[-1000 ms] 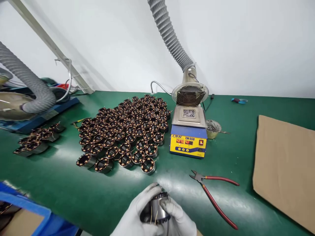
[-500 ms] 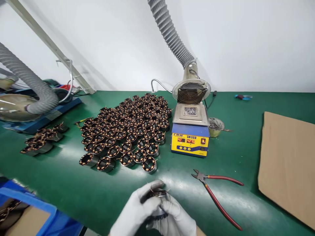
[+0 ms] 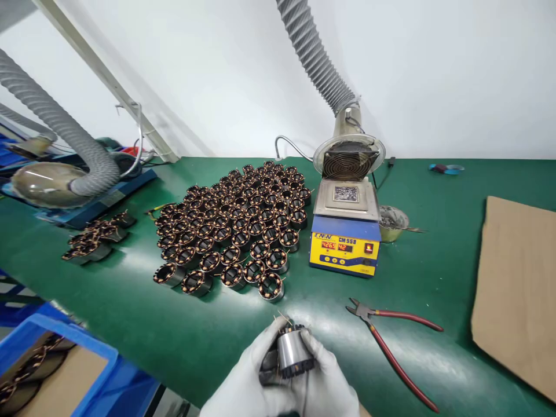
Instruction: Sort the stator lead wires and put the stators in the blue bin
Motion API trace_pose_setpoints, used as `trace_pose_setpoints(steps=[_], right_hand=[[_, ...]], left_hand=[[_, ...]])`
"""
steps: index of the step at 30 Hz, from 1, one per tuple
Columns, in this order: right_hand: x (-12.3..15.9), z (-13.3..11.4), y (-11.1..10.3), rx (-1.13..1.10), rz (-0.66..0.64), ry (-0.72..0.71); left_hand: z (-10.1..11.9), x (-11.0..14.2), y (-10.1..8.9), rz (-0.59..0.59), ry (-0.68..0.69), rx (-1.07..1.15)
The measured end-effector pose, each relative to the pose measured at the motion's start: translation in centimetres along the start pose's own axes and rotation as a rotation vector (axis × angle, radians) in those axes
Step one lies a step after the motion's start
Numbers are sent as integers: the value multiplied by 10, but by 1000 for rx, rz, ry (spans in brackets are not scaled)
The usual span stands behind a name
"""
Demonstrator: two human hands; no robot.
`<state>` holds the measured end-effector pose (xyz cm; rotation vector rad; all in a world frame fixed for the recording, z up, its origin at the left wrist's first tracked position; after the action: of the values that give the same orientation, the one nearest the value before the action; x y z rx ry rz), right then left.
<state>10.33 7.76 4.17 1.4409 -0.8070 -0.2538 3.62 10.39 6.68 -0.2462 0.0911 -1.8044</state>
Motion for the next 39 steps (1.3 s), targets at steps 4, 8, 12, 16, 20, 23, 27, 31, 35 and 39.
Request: trace_pose_setpoints(steps=[4,8,12,16,20,23,27,31,35,39], right_hand=[[4,0,6,24,-30,23],[6,11,8,92,-133,118],[6,13,-1,33,-103,106],[4,10,2,132,-84,44],[7,-11,1,453,56,-189],[18,-31,-11,828,330,-422],[37,-49,1,1294,546,-862],[43,-45,33,1672,537,-1152],[43,-41,44,1877,588,-1206],[42,-39,39,1931,628,-1184]], left_hand=[[1,-8,11,71,-109,256],[-6,-26,-10,309,-144,369],[-9,-26,-29,482,-60,791],[0,-15,-8,257,-237,486],[-4,-7,-16,328,-284,325],[-8,-7,-41,469,-162,490],[-2,-14,-28,261,-115,517],[-4,-17,14,120,-223,457],[-12,-17,6,314,-210,697],[-5,-7,-41,515,-98,761]])
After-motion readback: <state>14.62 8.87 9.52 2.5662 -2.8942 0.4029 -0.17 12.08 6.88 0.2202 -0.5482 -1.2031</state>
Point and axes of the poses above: each hand's wrist, its own x-axis away from the middle knuckle, its own y-axis out of the palm, z = x × y, the point moved 9 cm from there along -x, towards the middle knuckle, and after that the axes turned 5 degrees about y, right-handed, at the moved point
